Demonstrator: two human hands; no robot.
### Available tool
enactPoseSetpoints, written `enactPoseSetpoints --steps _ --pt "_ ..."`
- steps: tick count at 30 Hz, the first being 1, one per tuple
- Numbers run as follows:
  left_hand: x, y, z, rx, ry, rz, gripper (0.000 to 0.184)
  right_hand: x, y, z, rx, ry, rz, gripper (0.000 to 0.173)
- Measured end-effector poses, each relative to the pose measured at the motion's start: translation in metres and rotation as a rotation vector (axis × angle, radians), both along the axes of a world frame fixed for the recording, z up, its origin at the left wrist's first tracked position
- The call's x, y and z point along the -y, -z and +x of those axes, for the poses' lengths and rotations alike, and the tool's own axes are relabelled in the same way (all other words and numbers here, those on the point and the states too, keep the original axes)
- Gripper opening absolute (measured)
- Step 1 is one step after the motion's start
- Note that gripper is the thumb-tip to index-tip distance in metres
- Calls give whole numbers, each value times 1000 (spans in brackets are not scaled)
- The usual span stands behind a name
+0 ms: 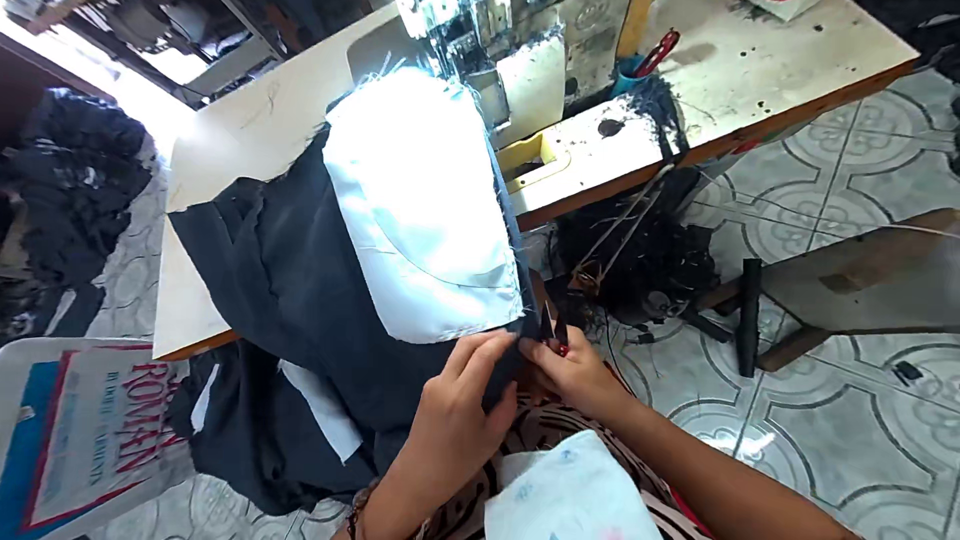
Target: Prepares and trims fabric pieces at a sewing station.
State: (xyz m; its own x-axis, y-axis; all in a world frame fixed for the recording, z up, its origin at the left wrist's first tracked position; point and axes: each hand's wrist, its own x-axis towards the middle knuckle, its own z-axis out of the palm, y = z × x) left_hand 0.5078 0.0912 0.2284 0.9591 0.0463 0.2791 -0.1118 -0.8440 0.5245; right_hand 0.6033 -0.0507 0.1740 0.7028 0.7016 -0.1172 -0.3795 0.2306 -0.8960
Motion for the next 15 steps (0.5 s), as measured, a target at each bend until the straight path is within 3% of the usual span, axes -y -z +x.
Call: enactPoseSetpoints --steps 6,9,13,15 --pt "4 -3 -7 86 77 -169 26 2 7 5 167 17 29 24" --pt "3 5 -9 15 99 -111 27 2 7 5 159 -26 103 29" --pt "4 13 -10 -80 150 1 30 6 2 9 279 -17 -24 21" --pt "-5 9 -12 -184 251 -73 40 11 2 11 320 -45 -111 17"
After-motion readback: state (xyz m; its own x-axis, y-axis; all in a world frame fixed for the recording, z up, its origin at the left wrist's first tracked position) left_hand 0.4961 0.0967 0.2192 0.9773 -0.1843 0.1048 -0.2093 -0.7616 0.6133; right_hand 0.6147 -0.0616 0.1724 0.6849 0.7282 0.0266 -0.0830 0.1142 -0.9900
